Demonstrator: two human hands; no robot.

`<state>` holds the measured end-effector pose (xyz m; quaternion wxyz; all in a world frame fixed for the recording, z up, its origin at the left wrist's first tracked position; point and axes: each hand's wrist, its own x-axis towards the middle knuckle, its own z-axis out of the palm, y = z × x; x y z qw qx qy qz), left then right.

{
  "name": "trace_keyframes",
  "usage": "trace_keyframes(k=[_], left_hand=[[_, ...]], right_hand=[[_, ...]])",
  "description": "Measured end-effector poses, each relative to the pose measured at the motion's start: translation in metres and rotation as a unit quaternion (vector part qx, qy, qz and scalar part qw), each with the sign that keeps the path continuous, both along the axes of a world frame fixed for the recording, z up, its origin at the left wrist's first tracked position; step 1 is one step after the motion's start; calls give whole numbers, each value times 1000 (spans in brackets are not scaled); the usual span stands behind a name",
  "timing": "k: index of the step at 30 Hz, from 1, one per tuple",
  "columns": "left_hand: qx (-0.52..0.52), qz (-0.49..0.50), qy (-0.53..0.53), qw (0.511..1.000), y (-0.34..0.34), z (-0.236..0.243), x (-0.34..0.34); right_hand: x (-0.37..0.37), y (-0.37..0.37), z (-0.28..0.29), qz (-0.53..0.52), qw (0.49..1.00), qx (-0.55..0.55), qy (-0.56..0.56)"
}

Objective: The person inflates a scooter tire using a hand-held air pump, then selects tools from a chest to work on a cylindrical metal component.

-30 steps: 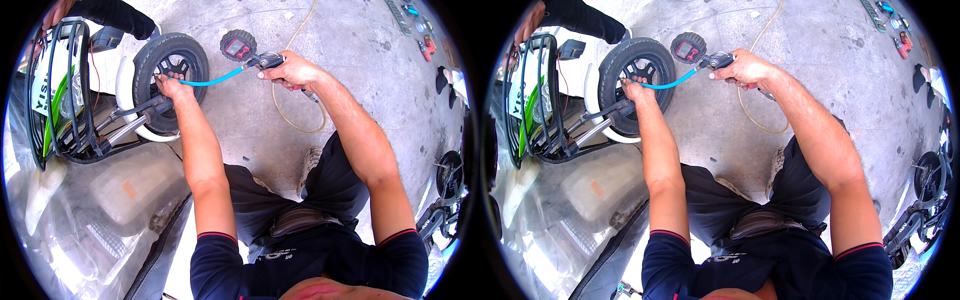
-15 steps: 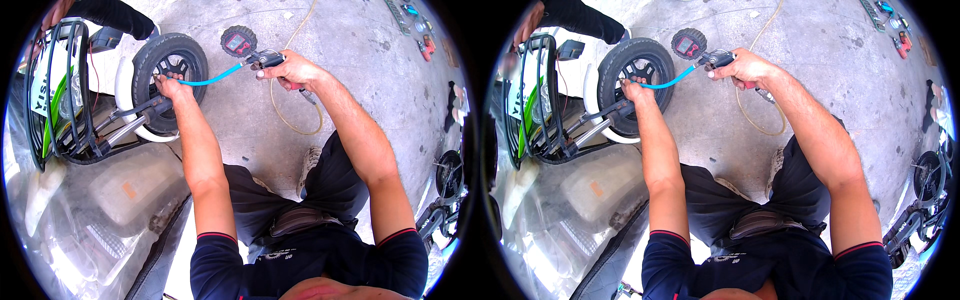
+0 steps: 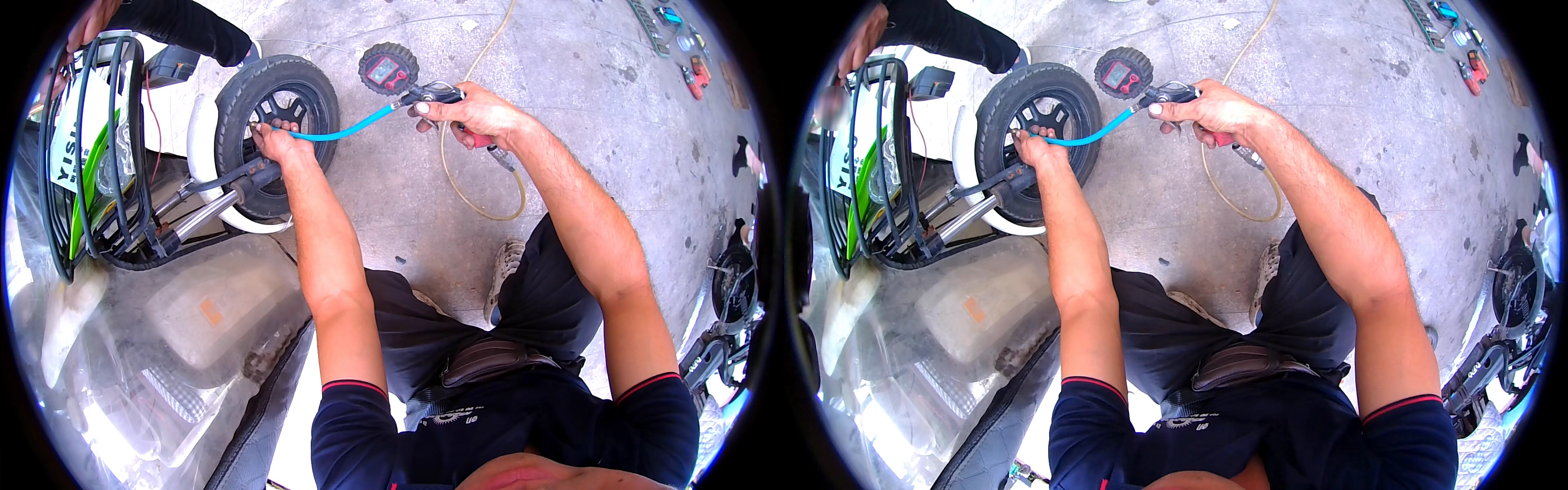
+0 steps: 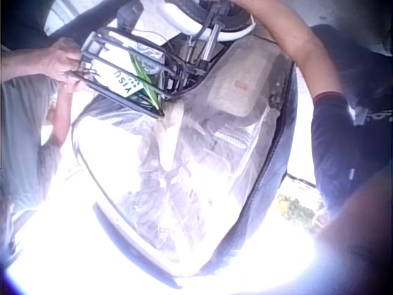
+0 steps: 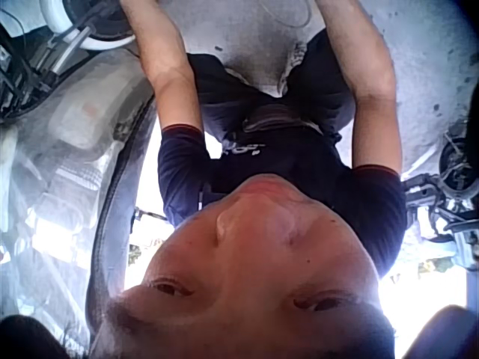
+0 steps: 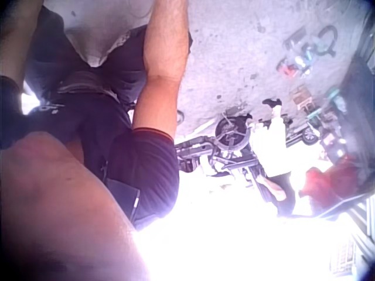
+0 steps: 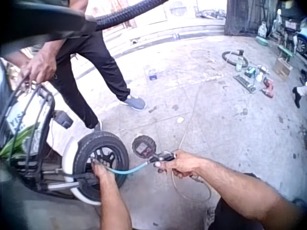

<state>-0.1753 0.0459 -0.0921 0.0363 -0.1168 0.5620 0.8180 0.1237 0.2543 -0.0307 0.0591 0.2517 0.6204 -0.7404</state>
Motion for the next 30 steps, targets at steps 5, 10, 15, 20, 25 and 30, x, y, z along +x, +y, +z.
trace_keyframes(k=[5,10,15,20,25,30], left_hand=[[-11,8,0,1000,2,3,3],[-8,7,4,1000,1,2,1],[-3,9,1,1000,0,0,1],[13,5,2,1000,3,0,1],[6,10,8,1000,-1,2,2],[14,23,-4,1000,10,9,7]], right_hand=[[0,0,-1,-3,1000,0,-5],[1,-1,3,-3,1000,-4,-3],[1,-3,7,-6,1000,-14,-12],[2,-3,11,-6,999,-38,-31],[0,-5,12,-6,999,-13,-34],[5,3,9,0,999,34,0]])
